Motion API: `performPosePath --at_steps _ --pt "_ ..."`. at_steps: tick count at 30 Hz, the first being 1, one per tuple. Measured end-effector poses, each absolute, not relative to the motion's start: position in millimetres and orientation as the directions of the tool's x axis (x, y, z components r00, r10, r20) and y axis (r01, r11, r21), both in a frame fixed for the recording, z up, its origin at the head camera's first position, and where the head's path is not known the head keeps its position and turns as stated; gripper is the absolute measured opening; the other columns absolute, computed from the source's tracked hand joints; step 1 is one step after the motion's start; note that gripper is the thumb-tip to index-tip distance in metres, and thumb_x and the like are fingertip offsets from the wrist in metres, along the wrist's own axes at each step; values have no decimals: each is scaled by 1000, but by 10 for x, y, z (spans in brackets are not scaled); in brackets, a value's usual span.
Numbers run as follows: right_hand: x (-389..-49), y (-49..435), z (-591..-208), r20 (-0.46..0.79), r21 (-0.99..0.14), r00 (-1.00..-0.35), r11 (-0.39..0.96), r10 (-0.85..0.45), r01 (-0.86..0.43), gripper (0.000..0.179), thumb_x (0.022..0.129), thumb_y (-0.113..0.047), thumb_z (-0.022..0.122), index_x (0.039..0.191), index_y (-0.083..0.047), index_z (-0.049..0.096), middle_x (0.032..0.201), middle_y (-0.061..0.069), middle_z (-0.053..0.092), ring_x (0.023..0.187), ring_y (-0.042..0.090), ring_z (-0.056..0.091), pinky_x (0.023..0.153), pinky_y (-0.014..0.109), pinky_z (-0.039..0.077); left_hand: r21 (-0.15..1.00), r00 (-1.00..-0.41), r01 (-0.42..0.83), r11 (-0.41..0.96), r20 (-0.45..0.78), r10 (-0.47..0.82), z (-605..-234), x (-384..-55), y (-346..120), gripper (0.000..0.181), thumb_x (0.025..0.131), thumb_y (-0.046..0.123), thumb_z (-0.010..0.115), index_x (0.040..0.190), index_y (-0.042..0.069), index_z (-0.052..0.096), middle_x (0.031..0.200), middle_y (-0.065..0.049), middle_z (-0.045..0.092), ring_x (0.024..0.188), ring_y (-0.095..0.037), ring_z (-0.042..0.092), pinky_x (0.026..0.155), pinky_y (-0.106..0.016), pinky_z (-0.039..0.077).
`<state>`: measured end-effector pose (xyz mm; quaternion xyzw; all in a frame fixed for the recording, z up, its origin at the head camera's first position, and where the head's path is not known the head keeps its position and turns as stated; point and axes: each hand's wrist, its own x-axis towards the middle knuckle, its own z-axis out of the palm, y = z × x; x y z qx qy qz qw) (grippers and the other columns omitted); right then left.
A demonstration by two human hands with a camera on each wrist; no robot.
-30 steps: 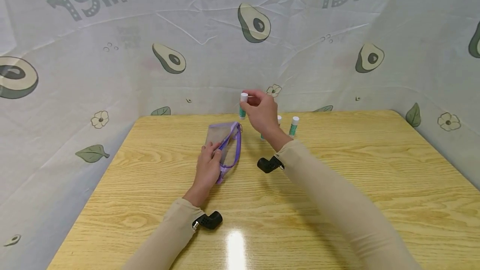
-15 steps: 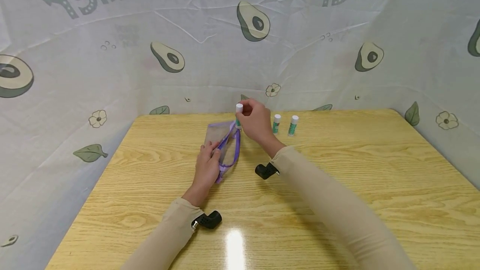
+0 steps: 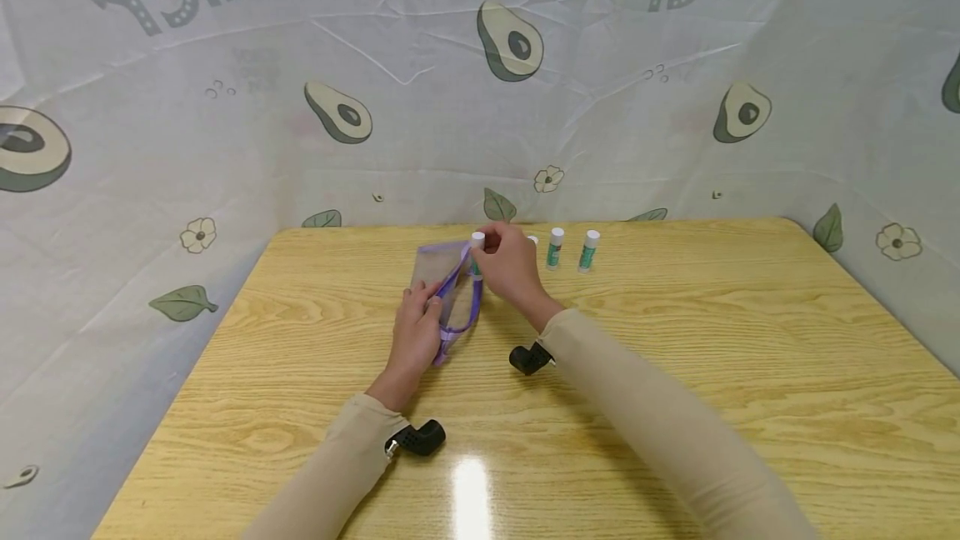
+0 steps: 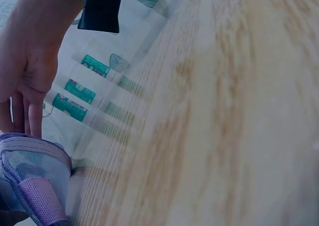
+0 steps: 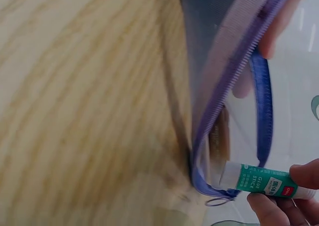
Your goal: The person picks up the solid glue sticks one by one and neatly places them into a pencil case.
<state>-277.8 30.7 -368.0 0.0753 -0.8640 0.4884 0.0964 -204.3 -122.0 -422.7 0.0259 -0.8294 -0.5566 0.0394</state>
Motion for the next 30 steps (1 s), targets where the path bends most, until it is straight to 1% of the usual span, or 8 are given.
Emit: performPosePath --at_steps 6,12,21,26,30 --pt "-2790 284 -3787 236 -822 -971 524 -39 -221 25 91 -15 68 115 -8 65 101 6 71 92 20 69 77 34 58 924 -995 4 381 41 -90 -4226 -2040 -1220 45 106 27 36 147 10 46 165 -15 20 154 -36 1 121 -62 3" --pt "-2797 280 -3859 224 -826 -974 524 -39 -211 25 91 -13 68 115 -7 65 102 7 70 93 21 69 79 35 59 921 -995 3 389 43 -94 -4228 -2038 -1209 45 106 26 36 147 10 47 164 -15 21 154 -37 2 121 -62 4" --pt "-2816 276 -3903 242 -833 -970 506 -34 -225 24 92 -13 68 115 -6 64 102 8 69 94 21 69 79 35 59 924 -994 15 382 54 -90 -4232 -2042 -1203 44 106 25 37 147 9 47 164 -17 21 154 -38 1 122 -60 5" --pt "-2829 256 -3936 262 -831 -965 504 -21 -236 23 92 -13 68 114 -6 64 101 8 69 93 21 69 81 35 58 924 -995 4 381 42 -92 -4245 -2049 -1197 45 106 26 36 147 10 46 164 -15 20 154 -37 1 121 -61 4" --pt "-2827 233 -3950 244 -849 -970 487 16 -205 23 91 -14 69 113 -7 65 100 8 70 93 21 69 81 34 58 922 -995 -3 386 35 -90 -4251 -2051 -1195 45 106 26 36 148 11 46 164 -14 20 154 -36 0 121 -63 3"
